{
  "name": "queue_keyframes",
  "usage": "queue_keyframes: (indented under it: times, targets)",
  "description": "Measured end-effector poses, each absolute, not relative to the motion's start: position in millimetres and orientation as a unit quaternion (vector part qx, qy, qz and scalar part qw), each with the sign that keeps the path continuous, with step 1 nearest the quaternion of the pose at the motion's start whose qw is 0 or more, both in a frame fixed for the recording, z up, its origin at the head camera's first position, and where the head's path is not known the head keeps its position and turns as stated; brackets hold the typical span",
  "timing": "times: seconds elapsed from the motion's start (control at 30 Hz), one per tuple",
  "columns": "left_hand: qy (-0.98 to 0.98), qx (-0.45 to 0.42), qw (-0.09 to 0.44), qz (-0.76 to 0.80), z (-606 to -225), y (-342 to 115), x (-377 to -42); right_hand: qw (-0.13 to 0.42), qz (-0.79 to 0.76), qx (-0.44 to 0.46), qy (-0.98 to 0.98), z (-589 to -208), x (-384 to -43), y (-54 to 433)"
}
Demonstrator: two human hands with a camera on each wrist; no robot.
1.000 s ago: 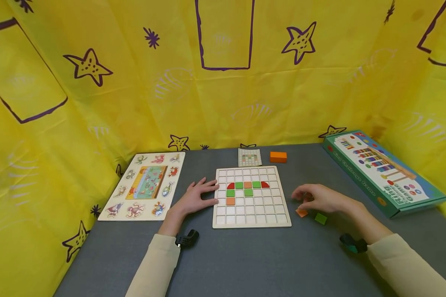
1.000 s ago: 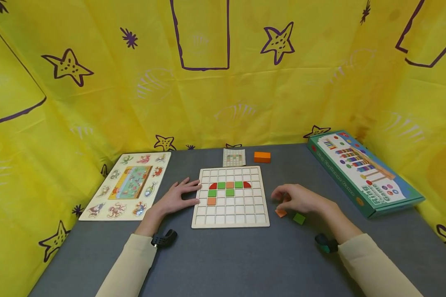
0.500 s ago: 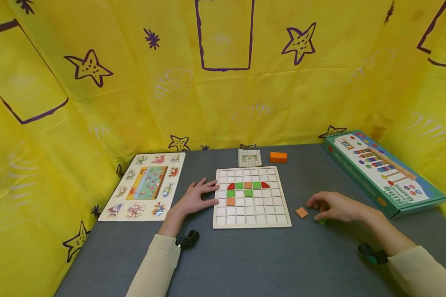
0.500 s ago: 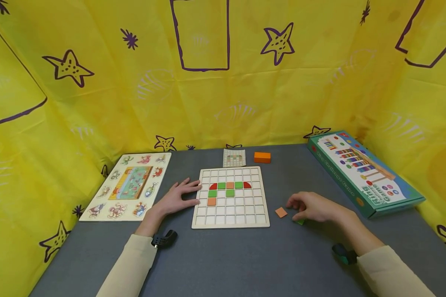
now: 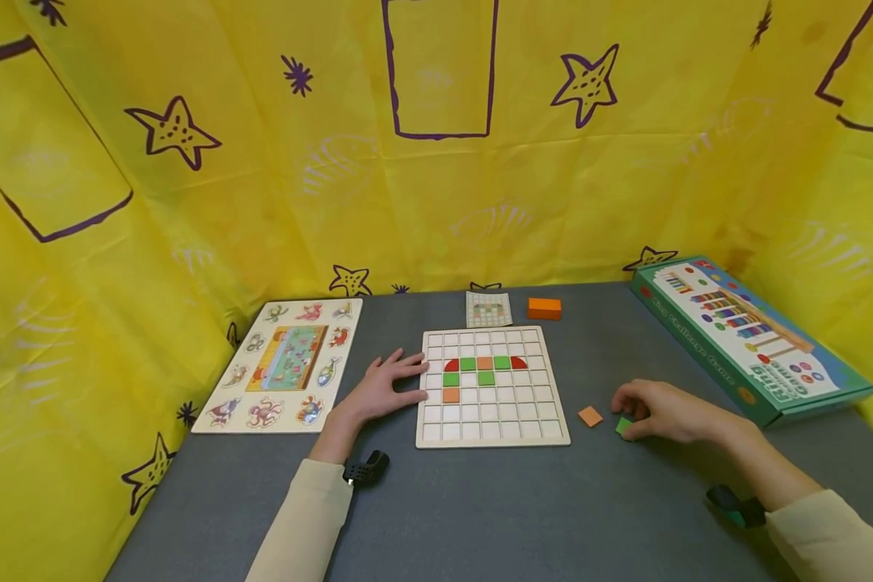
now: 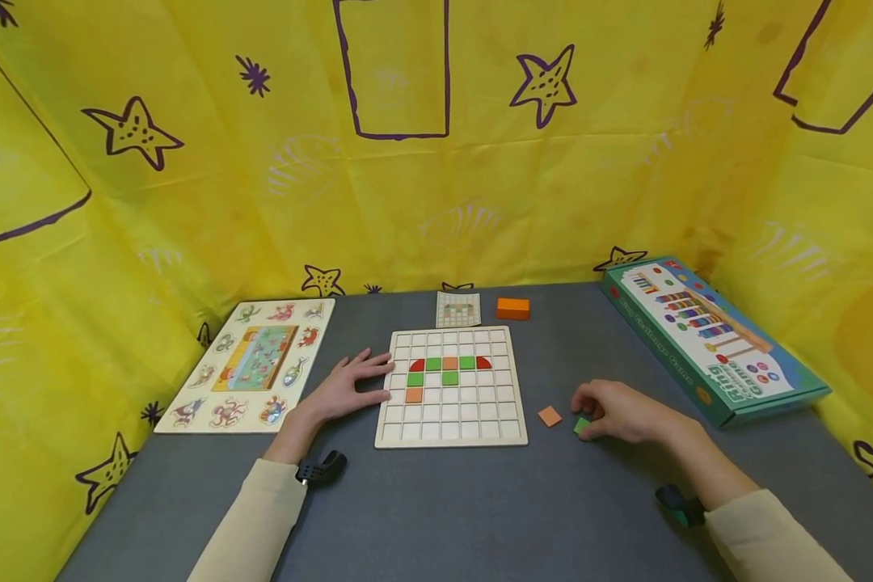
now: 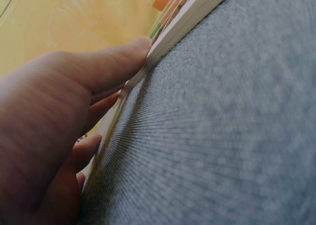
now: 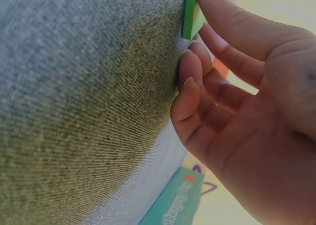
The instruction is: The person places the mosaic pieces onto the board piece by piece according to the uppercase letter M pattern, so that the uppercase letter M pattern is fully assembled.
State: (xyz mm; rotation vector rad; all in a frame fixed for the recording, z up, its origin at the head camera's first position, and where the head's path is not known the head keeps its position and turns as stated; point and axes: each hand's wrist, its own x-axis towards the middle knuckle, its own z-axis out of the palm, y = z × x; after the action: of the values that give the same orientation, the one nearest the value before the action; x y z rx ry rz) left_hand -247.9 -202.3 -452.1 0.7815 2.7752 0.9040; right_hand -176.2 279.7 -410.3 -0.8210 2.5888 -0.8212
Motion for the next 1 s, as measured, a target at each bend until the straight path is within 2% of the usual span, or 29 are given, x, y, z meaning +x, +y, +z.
queue_keyframes:
  times: [0.8, 1.0]
  targets:
    - [0.913, 0.258, 0.064, 0.309, -450, -202, -245, 0.174, -0.303, -0.281, 0.894, -402, -184, 272]
    - [0.913, 0.258, 0.067, 0.308, -449, -202, -246, 0.154, -0.313, -0.282, 0.894, -398, -194, 263]
